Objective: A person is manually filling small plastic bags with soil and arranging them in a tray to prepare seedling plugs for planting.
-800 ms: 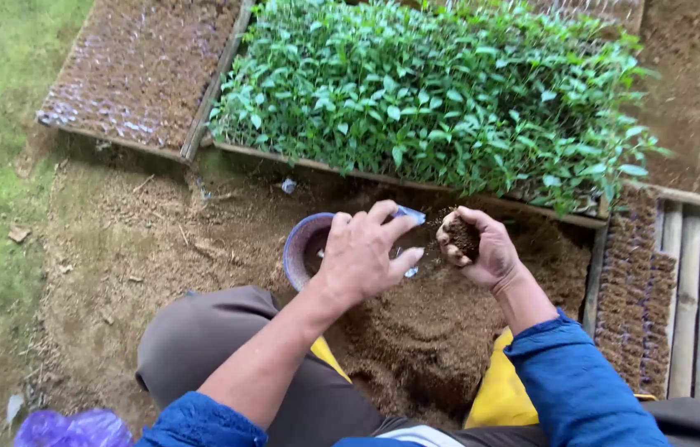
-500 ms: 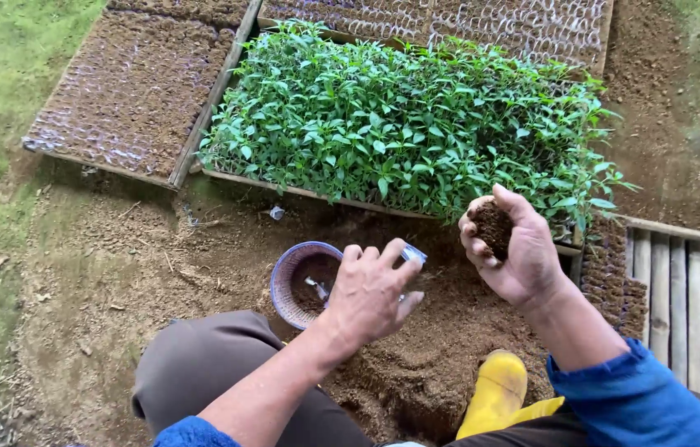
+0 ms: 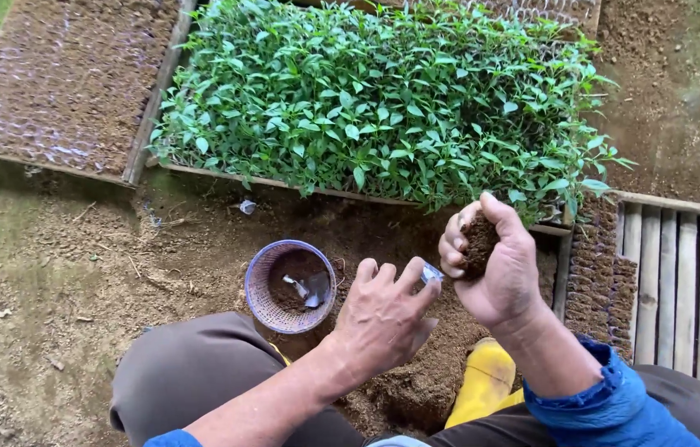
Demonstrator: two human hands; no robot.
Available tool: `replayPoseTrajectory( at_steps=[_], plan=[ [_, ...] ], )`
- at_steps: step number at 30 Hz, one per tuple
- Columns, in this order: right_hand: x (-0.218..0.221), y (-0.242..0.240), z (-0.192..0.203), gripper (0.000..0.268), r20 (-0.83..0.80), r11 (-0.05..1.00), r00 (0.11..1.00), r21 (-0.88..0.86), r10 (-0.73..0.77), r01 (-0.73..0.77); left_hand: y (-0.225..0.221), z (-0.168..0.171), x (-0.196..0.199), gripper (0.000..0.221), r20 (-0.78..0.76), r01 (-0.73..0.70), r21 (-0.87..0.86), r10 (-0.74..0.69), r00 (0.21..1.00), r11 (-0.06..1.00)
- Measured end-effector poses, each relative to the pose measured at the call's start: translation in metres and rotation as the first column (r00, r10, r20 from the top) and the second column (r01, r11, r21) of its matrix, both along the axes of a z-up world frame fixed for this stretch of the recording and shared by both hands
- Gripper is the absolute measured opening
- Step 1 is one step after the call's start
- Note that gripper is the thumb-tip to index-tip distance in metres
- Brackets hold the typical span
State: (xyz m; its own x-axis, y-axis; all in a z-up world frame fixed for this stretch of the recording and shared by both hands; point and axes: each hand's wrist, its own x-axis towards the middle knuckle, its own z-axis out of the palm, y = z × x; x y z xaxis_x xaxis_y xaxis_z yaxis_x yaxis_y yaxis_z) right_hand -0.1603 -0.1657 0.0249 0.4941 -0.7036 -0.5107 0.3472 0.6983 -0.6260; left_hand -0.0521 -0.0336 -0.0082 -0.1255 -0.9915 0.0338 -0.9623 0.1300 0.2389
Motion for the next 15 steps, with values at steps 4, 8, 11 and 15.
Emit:
replayPoseTrajectory(
  at_steps=[4, 8, 11, 15],
  plan=[
    [0.005, 0.000, -0.013, 0.034, 0.009, 1.000, 1.000, 0.009, -0.014, 0.014, -0.006, 0.000, 0.000, 0.043, 0.011, -0.011, -0.019, 0.012, 1.000, 1.000],
    [0.007, -0.004, -0.020, 0.035, -0.023, 0.998, 0.999, -0.045, -0.033, 0.032, -0.010, -0.002, 0.004, 0.043, 0.012, -0.024, -0.072, 0.025, 1.000, 0.997],
    [0.007, -0.005, -0.025, 0.034, -0.021, 0.997, 1.000, -0.076, -0.011, 0.009, -0.012, -0.001, 0.007, 0.038, 0.007, -0.035, -0.121, 0.037, 0.999, 0.992],
    [0.010, -0.004, -0.027, 0.033, 0.003, 0.989, 1.000, -0.149, 0.004, -0.003, -0.012, -0.004, 0.010, 0.044, 0.007, -0.046, -0.144, 0.048, 0.999, 0.989]
  ],
)
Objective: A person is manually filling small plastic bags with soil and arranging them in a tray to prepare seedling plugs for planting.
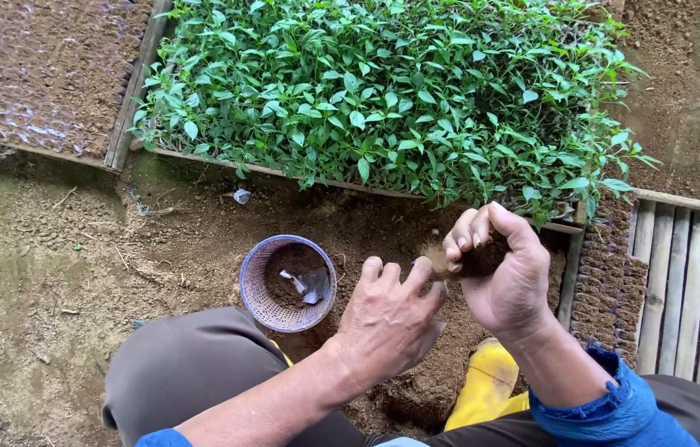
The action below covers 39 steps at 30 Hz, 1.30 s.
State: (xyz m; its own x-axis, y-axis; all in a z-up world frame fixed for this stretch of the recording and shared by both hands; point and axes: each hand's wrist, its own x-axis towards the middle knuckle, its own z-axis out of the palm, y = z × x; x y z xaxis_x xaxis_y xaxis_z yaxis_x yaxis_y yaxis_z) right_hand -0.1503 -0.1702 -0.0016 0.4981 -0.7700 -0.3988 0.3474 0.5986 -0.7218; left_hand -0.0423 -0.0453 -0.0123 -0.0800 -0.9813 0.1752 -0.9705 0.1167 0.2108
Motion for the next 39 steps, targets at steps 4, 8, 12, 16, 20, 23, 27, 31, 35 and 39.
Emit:
replayPoseTrajectory(
  at_steps=[4, 8, 12, 16, 20, 23, 27, 31, 35, 39],
  plan=[
    [0.004, 0.004, 0.005, 0.035, 0.021, 0.998, 1.000, -0.060, 0.023, -0.022, 0.002, -0.005, 0.001, 0.039, -0.019, -0.001, 0.006, 0.001, 1.000, 1.000],
    [0.007, 0.006, 0.009, 0.035, 0.021, 0.990, 0.999, -0.136, 0.030, -0.027, 0.003, -0.005, 0.002, 0.042, -0.013, -0.001, 0.059, 0.002, 1.000, 0.998],
    [0.009, 0.007, 0.014, 0.035, 0.006, 0.979, 1.000, -0.201, 0.023, -0.021, 0.004, -0.008, 0.002, 0.046, -0.001, -0.002, 0.054, 0.002, 1.000, 0.999],
    [0.008, 0.009, 0.017, 0.034, 0.001, 0.967, 0.999, -0.251, 0.040, -0.039, 0.005, -0.006, 0.003, 0.039, -0.009, -0.001, 0.066, 0.001, 1.000, 0.998],
    [0.007, 0.010, 0.017, 0.034, 0.053, 0.954, 0.997, -0.298, 0.063, -0.044, 0.006, -0.007, 0.002, 0.039, 0.016, -0.017, 0.070, 0.015, 1.000, 0.997],
    [0.006, 0.011, 0.018, 0.032, 0.049, 0.954, 0.996, -0.296, 0.073, -0.055, 0.006, -0.008, 0.002, 0.041, 0.014, -0.021, 0.072, 0.020, 1.000, 0.997],
    [0.004, 0.011, 0.019, 0.030, 0.076, 0.942, 0.991, -0.328, 0.108, -0.077, 0.007, -0.007, 0.002, 0.057, 0.038, -0.028, 0.060, 0.026, 0.999, 0.998],
    [0.004, 0.012, 0.019, 0.031, 0.071, 0.925, 0.992, -0.374, 0.107, -0.073, 0.008, -0.006, 0.002, 0.053, 0.044, -0.036, 0.038, 0.035, 0.998, 0.999],
    [0.006, 0.013, 0.019, 0.032, 0.085, 0.914, 0.990, -0.400, 0.113, -0.070, 0.007, -0.005, 0.001, 0.041, 0.024, -0.040, 0.059, 0.038, 0.999, 0.997],
    [0.006, 0.015, 0.022, 0.033, 0.107, 0.916, 0.985, -0.393, 0.135, -0.083, 0.008, -0.007, 0.002, 0.044, 0.018, -0.037, 0.084, 0.036, 0.999, 0.996]
  ],
)
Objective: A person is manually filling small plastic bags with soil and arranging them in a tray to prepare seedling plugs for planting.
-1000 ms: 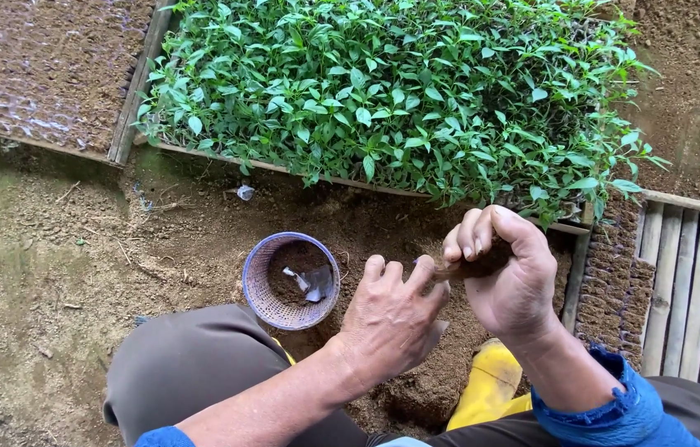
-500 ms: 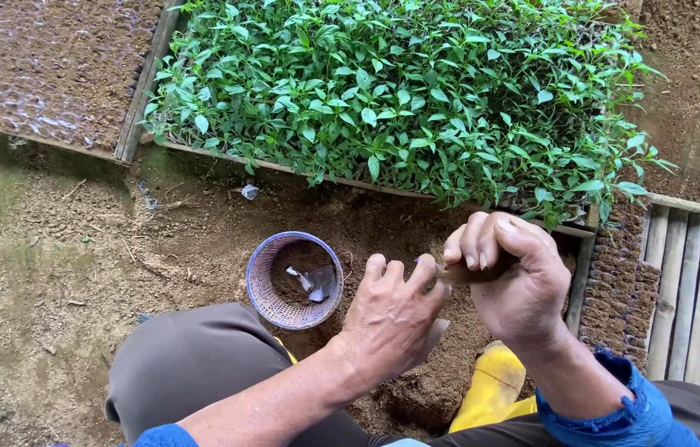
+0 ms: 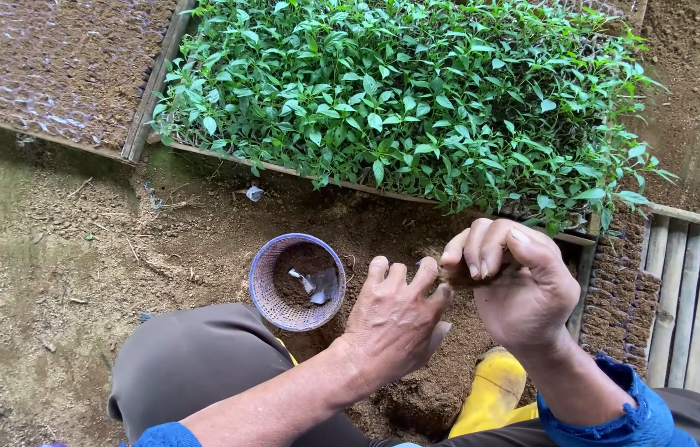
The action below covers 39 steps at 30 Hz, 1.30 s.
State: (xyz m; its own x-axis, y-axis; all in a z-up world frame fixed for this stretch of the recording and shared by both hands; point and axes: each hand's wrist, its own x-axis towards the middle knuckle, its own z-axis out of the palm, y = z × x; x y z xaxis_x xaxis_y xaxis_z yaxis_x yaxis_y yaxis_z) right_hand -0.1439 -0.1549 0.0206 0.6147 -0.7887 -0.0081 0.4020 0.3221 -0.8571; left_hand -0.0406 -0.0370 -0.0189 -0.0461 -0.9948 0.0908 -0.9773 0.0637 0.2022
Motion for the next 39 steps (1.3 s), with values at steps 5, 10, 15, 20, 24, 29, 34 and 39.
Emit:
replayPoseTrajectory(
  at_steps=[5, 10, 15, 20, 24, 29, 34, 39],
  plan=[
    [-0.001, 0.001, -0.003, 0.035, 0.030, 1.000, 0.999, 0.013, 0.022, -0.023, 0.001, -0.002, 0.000, 0.041, -0.011, -0.009, -0.038, 0.009, 1.000, 0.999],
    [-0.002, -0.002, 0.001, 0.038, 0.074, 0.995, 0.992, 0.005, 0.101, -0.102, 0.003, -0.004, 0.002, 0.044, -0.026, -0.005, -0.053, 0.004, 1.000, 0.999],
    [-0.011, -0.023, 0.009, 0.040, -0.770, 0.548, 0.600, -0.605, -0.217, -0.578, 0.002, 0.000, 0.004, 0.041, 0.028, -0.047, -0.068, 0.049, 0.998, 0.997],
    [-0.022, -0.022, -0.021, 0.047, -0.865, 0.309, 0.416, -0.492, -0.281, -0.814, 0.000, -0.001, 0.007, 0.031, 0.001, -0.073, -0.114, 0.073, 0.997, 0.991],
    [-0.020, -0.011, -0.034, 0.058, -0.868, 0.188, 0.336, -0.422, -0.365, -0.887, 0.001, -0.006, 0.006, 0.034, 0.016, -0.082, -0.110, 0.085, 0.996, 0.990],
    [-0.019, -0.007, -0.044, 0.064, -0.892, 0.186, 0.313, -0.385, -0.327, -0.904, 0.004, -0.009, 0.006, 0.034, 0.010, -0.088, -0.068, 0.089, 0.996, 0.994],
    [-0.011, -0.013, -0.037, 0.045, -0.957, 0.217, 0.213, -0.254, -0.195, -0.942, -0.005, 0.001, 0.010, 0.040, -0.103, -0.002, 0.350, 0.041, 0.994, 0.937],
    [0.002, -0.011, -0.004, 0.066, -0.995, 0.494, -0.063, 0.018, -0.074, -0.869, -0.009, 0.035, 0.026, 0.035, -0.185, 0.007, 0.367, 0.065, 0.981, 0.930]
  ],
)
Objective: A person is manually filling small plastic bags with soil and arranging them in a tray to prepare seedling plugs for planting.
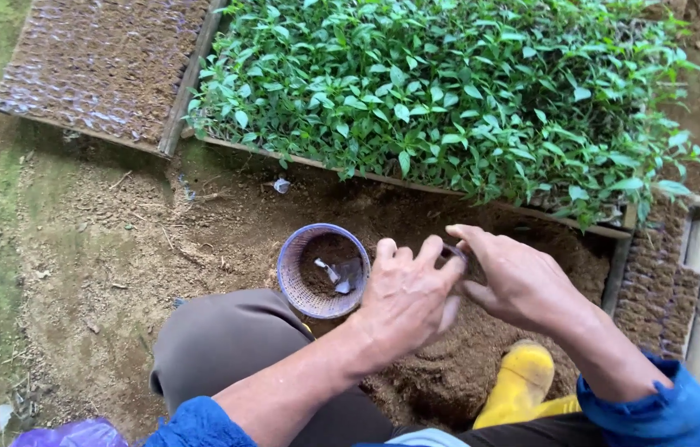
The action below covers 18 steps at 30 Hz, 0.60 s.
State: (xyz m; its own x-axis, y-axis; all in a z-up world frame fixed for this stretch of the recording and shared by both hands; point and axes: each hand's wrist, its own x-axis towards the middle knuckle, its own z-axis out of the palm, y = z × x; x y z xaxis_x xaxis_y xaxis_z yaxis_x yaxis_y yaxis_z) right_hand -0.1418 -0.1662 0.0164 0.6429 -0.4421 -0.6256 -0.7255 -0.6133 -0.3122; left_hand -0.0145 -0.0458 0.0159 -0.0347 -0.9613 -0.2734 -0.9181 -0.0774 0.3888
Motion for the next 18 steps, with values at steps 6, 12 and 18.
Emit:
replayPoseTrajectory(
  at_steps=[6, 12, 18],
  plan=[
    [-0.004, 0.008, -0.041, 0.031, 0.109, 0.991, 0.986, 0.052, -0.130, 0.125, 0.003, 0.002, -0.003, 0.039, 0.018, -0.034, -0.129, 0.036, 0.999, 0.991],
    [0.013, 0.001, 0.001, 0.033, 0.158, 0.949, 0.942, 0.162, -0.297, 0.272, -0.002, -0.012, 0.010, 0.055, -0.575, -0.507, -0.200, 0.318, 0.754, 0.838],
    [-0.014, -0.008, -0.048, 0.028, 0.610, 0.993, 0.790, -0.042, -0.061, 0.110, -0.013, -0.056, 0.017, 0.063, -0.870, -0.432, 0.331, 0.448, 0.205, 0.839]
  ],
)
